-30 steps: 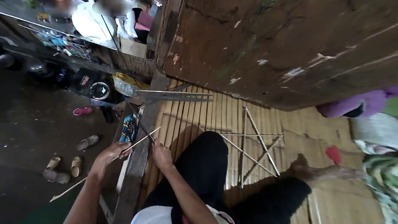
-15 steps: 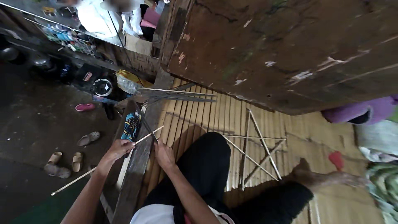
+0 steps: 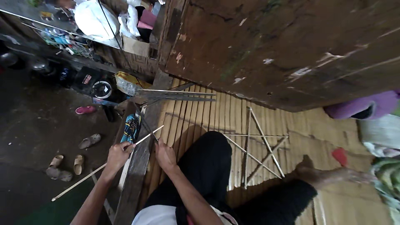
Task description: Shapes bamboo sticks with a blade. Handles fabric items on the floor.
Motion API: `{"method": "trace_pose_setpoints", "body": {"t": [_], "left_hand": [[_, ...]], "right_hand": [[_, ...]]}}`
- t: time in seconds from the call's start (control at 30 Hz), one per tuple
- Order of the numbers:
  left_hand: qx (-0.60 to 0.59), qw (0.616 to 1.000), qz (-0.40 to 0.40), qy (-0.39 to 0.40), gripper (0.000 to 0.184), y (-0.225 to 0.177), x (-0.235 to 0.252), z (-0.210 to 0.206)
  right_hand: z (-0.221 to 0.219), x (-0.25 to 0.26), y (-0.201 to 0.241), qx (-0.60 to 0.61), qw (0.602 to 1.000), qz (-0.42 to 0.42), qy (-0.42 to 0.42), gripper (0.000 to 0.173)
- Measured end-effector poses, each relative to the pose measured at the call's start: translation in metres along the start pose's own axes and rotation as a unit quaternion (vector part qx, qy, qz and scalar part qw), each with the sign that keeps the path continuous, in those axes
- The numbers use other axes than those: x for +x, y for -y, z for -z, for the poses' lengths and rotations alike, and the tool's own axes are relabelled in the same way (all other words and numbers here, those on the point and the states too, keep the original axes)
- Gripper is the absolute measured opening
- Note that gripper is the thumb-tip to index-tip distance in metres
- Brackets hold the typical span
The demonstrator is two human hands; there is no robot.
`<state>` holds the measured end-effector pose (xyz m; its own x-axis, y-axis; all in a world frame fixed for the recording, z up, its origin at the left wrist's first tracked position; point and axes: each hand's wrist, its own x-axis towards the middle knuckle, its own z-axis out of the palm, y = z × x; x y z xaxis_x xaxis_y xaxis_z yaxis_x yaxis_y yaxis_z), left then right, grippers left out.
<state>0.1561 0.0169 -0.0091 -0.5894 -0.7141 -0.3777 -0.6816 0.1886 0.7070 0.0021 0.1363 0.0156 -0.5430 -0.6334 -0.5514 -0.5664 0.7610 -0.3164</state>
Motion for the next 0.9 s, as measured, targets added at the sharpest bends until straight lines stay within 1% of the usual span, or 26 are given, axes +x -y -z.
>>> {"method": "trace_pose_setpoints", "body": {"t": [0.03,0.1,0.2,0.3,0.37,0.43,0.53,0.57,0.6,0.63,0.7,0.73,0.77,0.83,0.9], "left_hand": [[-0.005,1.000,-0.008,-0.011,0.026,0.000,-0.002,0.001],[-0.004,1.000,-0.017,-0.022,0.026,0.005,-0.004,-0.001],[0.022,0.999,-0.019,-0.029,0.033,0.023,-0.006,-0.015],[0.037,0.999,-0.013,-0.022,0.036,0.023,-0.008,-0.018],[0.029,0.999,-0.013,-0.033,0.035,0.018,-0.006,-0.014],[0.026,0.998,-0.029,-0.053,0.035,0.012,-0.012,-0.008],[0.017,0.996,-0.052,-0.073,0.033,0.006,-0.020,-0.001],[0.024,0.997,-0.041,-0.063,0.034,0.010,-0.020,-0.002],[0.030,0.999,-0.011,-0.032,0.036,0.016,-0.020,-0.007],[0.030,0.999,0.011,-0.011,0.038,0.024,-0.019,-0.013],[0.035,0.999,0.017,0.000,0.040,0.022,-0.007,-0.014],[0.034,0.999,0.025,0.016,0.039,0.024,-0.015,-0.016],[0.033,0.999,0.028,0.017,0.039,0.024,-0.017,-0.014],[0.032,0.999,0.008,-0.010,0.039,0.016,-0.014,-0.007],[0.032,0.999,-0.017,-0.034,0.038,0.008,-0.021,-0.003]], "right_hand": [[0.001,-0.002,0.001,-0.002,1.000,0.003,-0.009,0.044],[0.000,-0.004,0.005,-0.019,1.000,-0.004,-0.003,0.043],[-0.009,0.000,0.008,-0.037,0.998,-0.022,0.044,0.043],[-0.007,-0.003,0.006,-0.024,0.997,-0.032,0.059,0.045],[0.000,-0.001,0.010,-0.017,0.998,-0.030,0.059,0.044],[0.007,-0.010,0.013,-0.011,0.999,-0.018,0.034,0.043],[0.005,-0.018,0.013,-0.004,0.999,0.021,-0.046,0.040],[-0.001,-0.014,0.013,-0.009,0.999,0.016,-0.030,0.041],[-0.008,-0.011,0.012,-0.016,1.000,-0.004,0.016,0.043],[-0.014,-0.008,0.010,-0.023,0.999,-0.016,0.041,0.045],[-0.009,0.004,0.011,-0.025,0.998,-0.018,0.047,0.045],[-0.011,-0.003,0.008,-0.022,0.998,-0.023,0.058,0.045],[-0.011,-0.006,0.007,-0.020,0.998,-0.022,0.060,0.045],[0.001,-0.004,0.013,-0.019,0.998,-0.015,0.052,0.044],[0.005,-0.013,0.012,-0.010,1.000,-0.003,0.025,0.044]]}}
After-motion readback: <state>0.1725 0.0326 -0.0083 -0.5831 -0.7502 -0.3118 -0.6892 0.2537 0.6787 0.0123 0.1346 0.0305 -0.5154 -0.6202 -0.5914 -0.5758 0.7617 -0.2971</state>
